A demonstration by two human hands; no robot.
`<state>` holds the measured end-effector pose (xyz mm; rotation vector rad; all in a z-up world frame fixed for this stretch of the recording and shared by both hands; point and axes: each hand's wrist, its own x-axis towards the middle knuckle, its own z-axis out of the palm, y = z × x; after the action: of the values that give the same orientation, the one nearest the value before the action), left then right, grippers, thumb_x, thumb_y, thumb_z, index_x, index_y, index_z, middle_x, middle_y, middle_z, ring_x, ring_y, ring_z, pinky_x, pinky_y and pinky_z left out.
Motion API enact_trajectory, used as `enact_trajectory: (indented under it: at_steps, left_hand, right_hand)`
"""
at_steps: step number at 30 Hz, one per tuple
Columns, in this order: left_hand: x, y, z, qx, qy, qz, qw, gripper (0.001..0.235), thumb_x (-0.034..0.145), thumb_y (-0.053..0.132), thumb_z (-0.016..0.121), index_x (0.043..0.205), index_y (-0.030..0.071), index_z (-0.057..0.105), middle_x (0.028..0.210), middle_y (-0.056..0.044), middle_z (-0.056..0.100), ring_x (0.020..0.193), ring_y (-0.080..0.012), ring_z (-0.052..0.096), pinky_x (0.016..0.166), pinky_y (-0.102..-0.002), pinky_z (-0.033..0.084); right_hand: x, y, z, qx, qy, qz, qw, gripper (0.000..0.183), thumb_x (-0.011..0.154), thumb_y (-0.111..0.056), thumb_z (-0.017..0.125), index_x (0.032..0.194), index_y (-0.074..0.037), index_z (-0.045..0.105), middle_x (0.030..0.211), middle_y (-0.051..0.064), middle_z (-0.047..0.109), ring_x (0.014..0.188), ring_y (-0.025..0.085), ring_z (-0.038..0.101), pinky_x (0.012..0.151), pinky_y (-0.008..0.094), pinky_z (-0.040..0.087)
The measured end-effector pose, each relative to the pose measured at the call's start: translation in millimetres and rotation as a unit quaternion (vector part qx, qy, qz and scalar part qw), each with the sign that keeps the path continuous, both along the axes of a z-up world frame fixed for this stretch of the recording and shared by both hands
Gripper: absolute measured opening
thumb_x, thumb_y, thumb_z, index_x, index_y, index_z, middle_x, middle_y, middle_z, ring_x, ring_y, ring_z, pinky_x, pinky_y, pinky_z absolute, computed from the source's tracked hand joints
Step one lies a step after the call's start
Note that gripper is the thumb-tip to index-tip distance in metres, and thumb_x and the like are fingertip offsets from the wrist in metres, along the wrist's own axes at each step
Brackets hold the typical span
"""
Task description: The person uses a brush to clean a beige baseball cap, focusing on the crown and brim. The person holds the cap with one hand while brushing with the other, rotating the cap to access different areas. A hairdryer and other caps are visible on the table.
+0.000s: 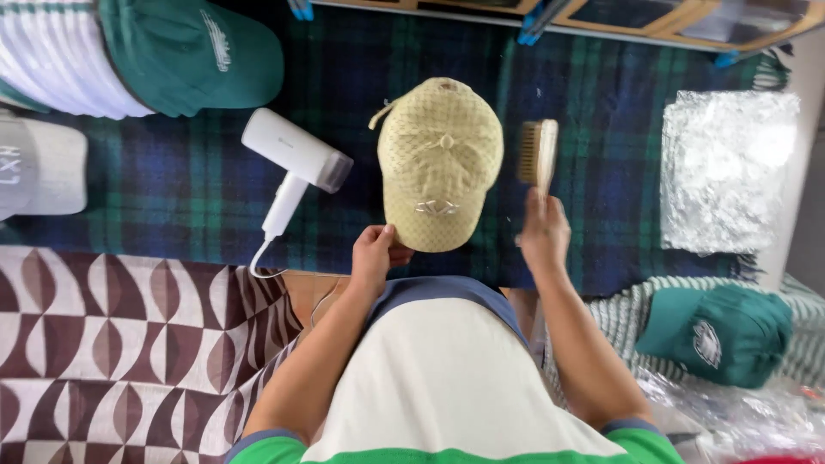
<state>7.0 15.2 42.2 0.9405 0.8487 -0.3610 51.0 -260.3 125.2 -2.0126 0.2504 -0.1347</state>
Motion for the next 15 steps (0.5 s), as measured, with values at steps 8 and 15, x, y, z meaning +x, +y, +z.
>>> enact_trajectory:
  at_steps: [8, 15]
  left_hand:
    - [7, -38, 148, 0.114, -0.265, -0.164, 0.943, 0.023, 0.099, 0.024, 0.069, 0.113, 0.006, 0.063, 0.083, -0.012, 0.070, 0.073, -0.0176, 0.067, 0.064, -0.040, 0.063]
    - [27, -3, 118, 0.243, -0.245, -0.173, 0.923, 0.020, 0.107, 0.029, 0.057, 0.103, 0.009, 0.061, 0.073, -0.003, 0.060, 0.062, -0.0139, 0.059, 0.055, -0.031, 0.054]
  right_hand:
    - [-36, 82, 28, -0.202, -0.147, 0.252, 0.935, 0.047, 0.093, -0.021, 0.068, 0.133, 0.002, 0.059, 0.098, 0.020, 0.066, 0.076, 0.044, 0.069, 0.055, 0.049, 0.056]
    - [41, 42, 55, -0.121, -0.204, 0.197, 0.951, 0.023, 0.082, -0.012, 0.075, 0.104, -0.017, 0.080, 0.093, 0.001, 0.070, 0.081, 0.028, 0.070, 0.073, 0.038, 0.056]
